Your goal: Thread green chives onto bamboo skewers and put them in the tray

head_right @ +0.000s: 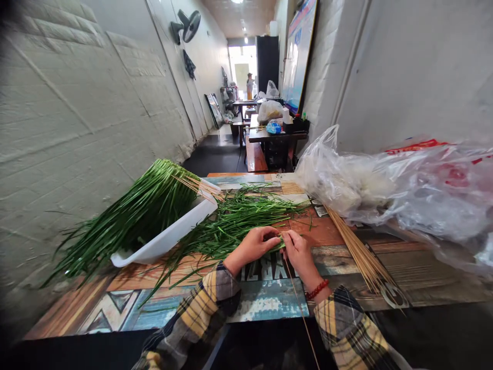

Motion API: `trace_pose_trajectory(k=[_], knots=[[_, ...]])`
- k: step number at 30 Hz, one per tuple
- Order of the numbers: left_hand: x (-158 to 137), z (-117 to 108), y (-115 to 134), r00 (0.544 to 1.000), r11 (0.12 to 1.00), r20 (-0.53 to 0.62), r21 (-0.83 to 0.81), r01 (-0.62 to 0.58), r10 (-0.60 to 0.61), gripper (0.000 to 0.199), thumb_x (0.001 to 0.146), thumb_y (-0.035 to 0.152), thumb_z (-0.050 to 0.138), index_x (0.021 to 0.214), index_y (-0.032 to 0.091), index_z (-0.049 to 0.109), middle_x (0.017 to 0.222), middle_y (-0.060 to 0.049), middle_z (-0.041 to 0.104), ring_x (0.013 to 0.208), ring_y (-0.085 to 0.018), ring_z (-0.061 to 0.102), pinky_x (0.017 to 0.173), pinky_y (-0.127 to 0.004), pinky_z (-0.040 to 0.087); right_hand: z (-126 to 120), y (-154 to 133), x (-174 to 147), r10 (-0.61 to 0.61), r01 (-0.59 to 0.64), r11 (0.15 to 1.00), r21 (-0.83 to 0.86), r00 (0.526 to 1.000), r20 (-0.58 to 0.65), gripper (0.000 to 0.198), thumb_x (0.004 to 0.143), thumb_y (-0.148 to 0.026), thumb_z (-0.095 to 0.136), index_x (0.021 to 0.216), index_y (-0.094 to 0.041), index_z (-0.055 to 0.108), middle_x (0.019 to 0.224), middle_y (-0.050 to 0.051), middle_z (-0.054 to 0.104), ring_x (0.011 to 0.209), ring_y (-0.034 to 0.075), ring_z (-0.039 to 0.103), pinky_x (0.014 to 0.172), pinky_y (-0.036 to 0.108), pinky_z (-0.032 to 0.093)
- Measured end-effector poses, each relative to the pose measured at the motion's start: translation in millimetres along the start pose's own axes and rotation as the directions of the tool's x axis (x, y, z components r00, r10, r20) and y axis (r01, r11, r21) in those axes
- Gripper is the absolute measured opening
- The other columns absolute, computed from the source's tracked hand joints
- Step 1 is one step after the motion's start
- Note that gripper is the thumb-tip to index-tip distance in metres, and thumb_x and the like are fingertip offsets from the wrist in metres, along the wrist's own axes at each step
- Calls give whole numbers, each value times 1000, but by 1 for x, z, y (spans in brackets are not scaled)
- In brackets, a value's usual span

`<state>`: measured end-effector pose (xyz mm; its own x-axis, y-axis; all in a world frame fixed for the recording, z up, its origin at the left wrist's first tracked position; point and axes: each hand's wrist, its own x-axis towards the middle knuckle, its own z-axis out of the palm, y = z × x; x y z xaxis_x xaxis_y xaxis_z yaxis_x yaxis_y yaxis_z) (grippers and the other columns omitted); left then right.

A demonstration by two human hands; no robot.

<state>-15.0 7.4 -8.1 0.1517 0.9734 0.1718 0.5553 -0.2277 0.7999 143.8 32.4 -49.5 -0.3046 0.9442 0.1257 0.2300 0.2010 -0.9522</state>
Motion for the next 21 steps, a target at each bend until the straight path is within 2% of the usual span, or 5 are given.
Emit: trace_pose_trajectory(k=[4, 7, 10, 16, 21], knots=[[2, 9, -3, 999, 999, 26, -31, 34, -34, 33, 80, 37, 56, 97, 11, 67, 81, -5, 70, 69, -14, 60, 62, -22, 44, -2, -2, 0, -1, 3, 999, 45, 999, -37, 42, 86, -59, 45, 75, -20, 56, 49, -2, 57, 43, 14, 54, 45, 24, 41], [2, 5, -3, 980, 986, 192, -150, 75, -45, 34, 84, 40, 49, 81, 11, 67, 65, -2, 65, 53, -9, 53, 50, -19, 39, -4, -5, -1, 14, -11, 991, 130, 1000, -25, 40, 84, -59, 48, 83, -20, 58, 54, -2, 58, 44, 14, 54, 42, 23, 38], [1, -1, -3, 978, 956, 190, -258, 136, -88, 37, 83, 43, 48, 68, 11, 60, 55, 2, 57, 46, -7, 44, 45, -18, 33, -7, -7, -1, 24, -16, 982, 186, 999, -42, 41, 86, -58, 44, 90, -20, 57, 62, -1, 61, 47, 13, 55, 41, 22, 38], [1, -10, -3, 982, 898, 167, -412, 153, -91, 40, 79, 49, 53, 68, 11, 57, 57, 2, 55, 48, -6, 43, 47, -18, 33, -11, -13, -5, -116, 150, 980, -134, 965, 234, 37, 89, -49, 45, 74, -19, 61, 51, -3, 57, 42, 10, 49, 47, 22, 40], [0, -14, -1, 976, 882, 197, -439, 172, -92, 44, 81, 54, 49, 69, 12, 56, 58, 1, 56, 49, -7, 44, 48, -19, 34, -13, -16, -8, -90, 131, 982, -135, 956, 278, 40, 92, -48, 38, 78, -18, 62, 46, -5, 49, 41, 10, 44, 44, 22, 34]])
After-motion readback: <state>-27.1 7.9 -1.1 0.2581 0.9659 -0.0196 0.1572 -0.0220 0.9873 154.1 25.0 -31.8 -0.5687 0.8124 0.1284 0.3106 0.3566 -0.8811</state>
